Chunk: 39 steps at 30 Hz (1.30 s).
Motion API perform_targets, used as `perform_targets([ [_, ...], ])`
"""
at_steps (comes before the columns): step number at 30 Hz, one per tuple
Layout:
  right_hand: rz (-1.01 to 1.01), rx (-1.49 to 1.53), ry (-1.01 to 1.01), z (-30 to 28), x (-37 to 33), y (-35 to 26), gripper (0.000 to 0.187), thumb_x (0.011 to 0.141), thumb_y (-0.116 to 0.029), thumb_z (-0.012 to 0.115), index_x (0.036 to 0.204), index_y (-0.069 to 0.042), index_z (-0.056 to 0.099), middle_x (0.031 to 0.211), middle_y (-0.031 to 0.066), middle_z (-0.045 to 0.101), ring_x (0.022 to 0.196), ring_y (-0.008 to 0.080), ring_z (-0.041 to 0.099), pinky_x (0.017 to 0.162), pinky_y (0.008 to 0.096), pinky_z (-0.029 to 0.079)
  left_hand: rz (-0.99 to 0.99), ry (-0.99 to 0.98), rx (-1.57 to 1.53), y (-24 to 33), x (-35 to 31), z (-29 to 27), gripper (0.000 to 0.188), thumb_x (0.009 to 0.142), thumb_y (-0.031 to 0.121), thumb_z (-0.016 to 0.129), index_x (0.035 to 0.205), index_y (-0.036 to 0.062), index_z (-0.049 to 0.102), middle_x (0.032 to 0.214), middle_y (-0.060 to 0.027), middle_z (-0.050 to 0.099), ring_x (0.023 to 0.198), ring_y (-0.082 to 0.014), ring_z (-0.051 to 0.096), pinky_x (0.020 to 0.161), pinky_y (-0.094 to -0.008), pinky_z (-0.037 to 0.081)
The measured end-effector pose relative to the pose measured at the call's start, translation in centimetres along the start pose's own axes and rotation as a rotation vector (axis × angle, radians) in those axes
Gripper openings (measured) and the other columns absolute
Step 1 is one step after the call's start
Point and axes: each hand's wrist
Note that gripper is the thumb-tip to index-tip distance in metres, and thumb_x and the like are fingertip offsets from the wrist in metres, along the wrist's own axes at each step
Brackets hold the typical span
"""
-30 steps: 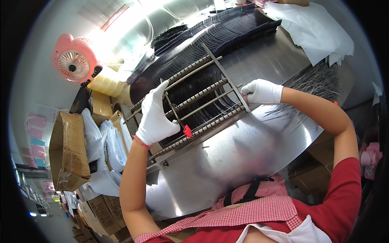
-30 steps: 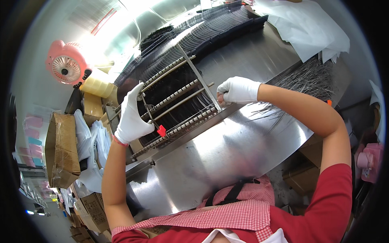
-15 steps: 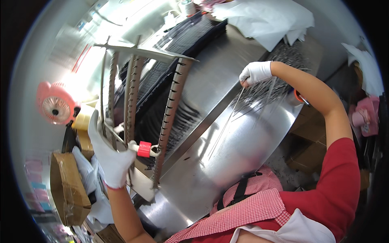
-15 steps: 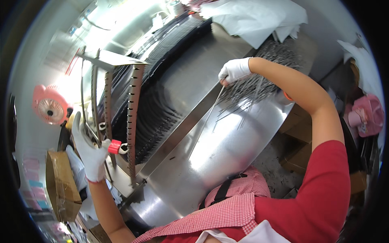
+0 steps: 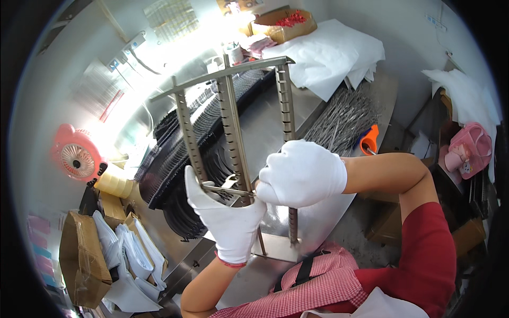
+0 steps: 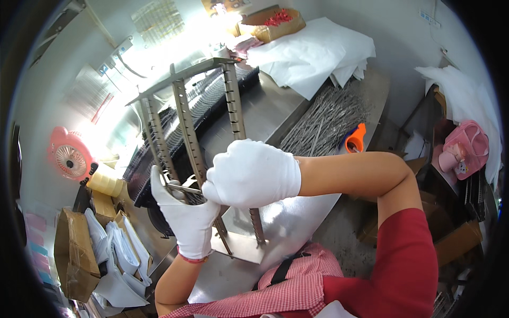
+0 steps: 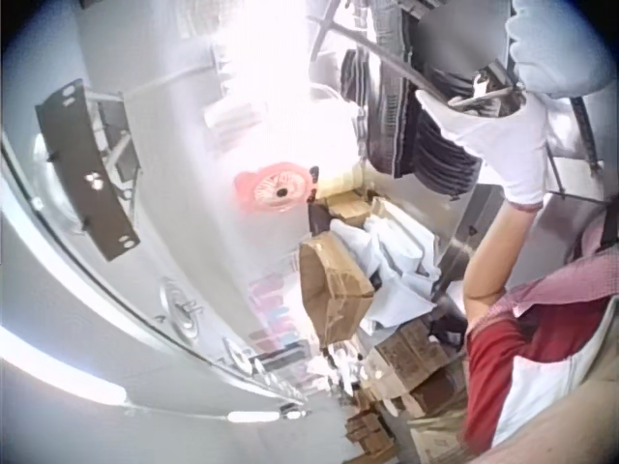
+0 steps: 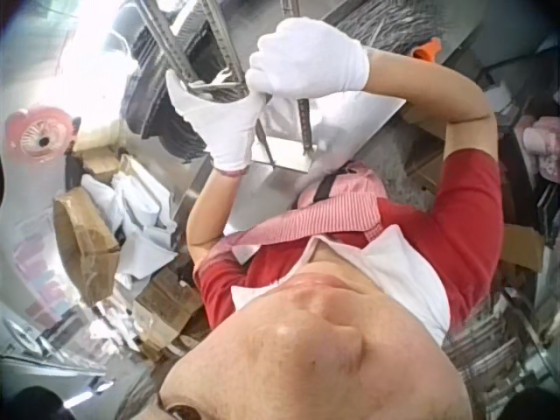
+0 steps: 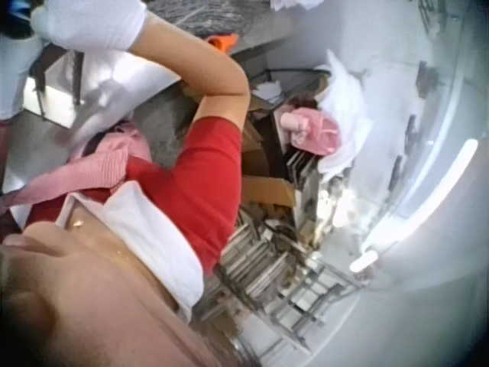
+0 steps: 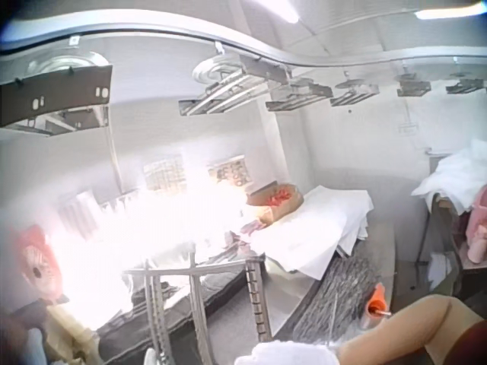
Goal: The person repeatedly inserts broom bristles into a metal frame on a stainless steel table, then places the assembled broom heads onto a metal rack. The person moves the rack through the warehouse and places it among other racks.
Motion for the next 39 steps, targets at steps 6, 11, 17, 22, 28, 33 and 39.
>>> perform_targets([
  [6, -0.074, -0.012, 0.518, -2.8, 1.6, 5.3, 0.022, 0.080, -0.020, 0.073, 0.093, -0.011, 0.058, 0.078, 0.0038, 0.056, 0.067, 0.0219, 0.057, 0.055, 0.0333, 0.044, -0.393, -0.269, -0.593, 0.5, 0.0, -1.7, 0.095, 0.073, -0.005, 0.066, 0.148, -0.0082, 0.008, 0.109, -0.0091, 0.057, 0.083, -0.0104, 0.060, 0.071, -0.0242, 0.052],
  [11, 1.137, -0.678, -0.168, -9.9, 0.6, 19.6, 0.081, 0.075, -0.022, 0.079, 0.144, -0.008, 0.038, 0.115, 0.0194, 0.062, 0.110, 0.0345, 0.059, 0.096, 0.0404, 0.049, -0.494, -0.443, -0.721, -2.2, -0.4, -2.9, 0.103, 0.068, -0.008, 0.065, 0.151, -0.0049, 0.004, 0.106, -0.0139, 0.062, 0.083, -0.0138, 0.063, 0.070, -0.0254, 0.053],
  [17, 0.332, 0.557, -0.338, -6.8, 6.3, 13.2, 0.116, 0.064, -0.059, 0.084, 0.151, -0.005, 0.029, 0.142, 0.0186, 0.049, 0.131, 0.0294, 0.048, 0.108, 0.0366, 0.039, -0.281, -0.742, -1.206, -7.3, -0.3, -7.2, 0.125, 0.061, 0.006, 0.088, 0.156, 0.0153, 0.007, 0.133, -0.0178, 0.050, 0.117, -0.0227, 0.055, 0.104, -0.0384, 0.045],
  [22, 0.189, 0.752, -0.352, -10.2, 18.1, 2.8, 0.085, 0.056, -0.034, 0.093, 0.123, -0.004, 0.051, 0.104, 0.0120, 0.066, 0.097, 0.0227, 0.063, 0.088, 0.0355, 0.050, 0.107, -0.877, -0.890, -8.3, 2.3, -13.5, 0.062, 0.101, 0.013, 0.051, 0.154, 0.0108, 0.022, 0.130, -0.0025, 0.052, 0.110, -0.0120, 0.052, 0.097, -0.0311, 0.045],
  [28, -0.114, 0.336, 0.059, -12.7, 26.8, -4.4, 0.075, 0.052, -0.027, 0.093, 0.116, -0.007, 0.059, 0.089, 0.0102, 0.066, 0.079, 0.0182, 0.063, 0.077, 0.0310, 0.051, 0.201, -0.014, -0.637, -12.3, 3.5, -25.3, 0.067, 0.086, 0.022, 0.063, 0.145, 0.0050, 0.035, 0.135, -0.0118, 0.049, 0.129, -0.0227, 0.045, 0.112, -0.0399, 0.033],
  [33, -0.087, 0.102, 0.411, -13.8, 37.5, -8.6, 0.073, 0.065, -0.021, 0.088, 0.129, -0.008, 0.056, 0.114, 0.0083, 0.064, 0.106, 0.0177, 0.060, 0.096, 0.0323, 0.050, 0.014, 0.248, -0.615, -17.5, -0.4, -30.3, 0.053, 0.086, 0.004, 0.055, 0.137, 0.0028, 0.045, 0.121, -0.0068, 0.055, 0.111, -0.0156, 0.053, 0.102, -0.0317, 0.041],
  [39, -0.058, -0.250, 0.740, -16.3, 50.3, -12.2, 0.067, 0.069, -0.055, 0.076, 0.116, -0.010, 0.062, 0.098, 0.0188, 0.068, 0.090, 0.0364, 0.065, 0.079, 0.0432, 0.053, -0.146, -0.009, -0.420, -24.8, -2.9, -26.3, 0.050, 0.089, 0.011, 0.063, 0.135, 0.0008, 0.047, 0.123, -0.0102, 0.057, 0.115, -0.0189, 0.055, 0.102, -0.0328, 0.043],
])
Point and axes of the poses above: each hand's wrist, its own x-axis towards the middle knuckle, its own z-axis out of the palm, y = z × x
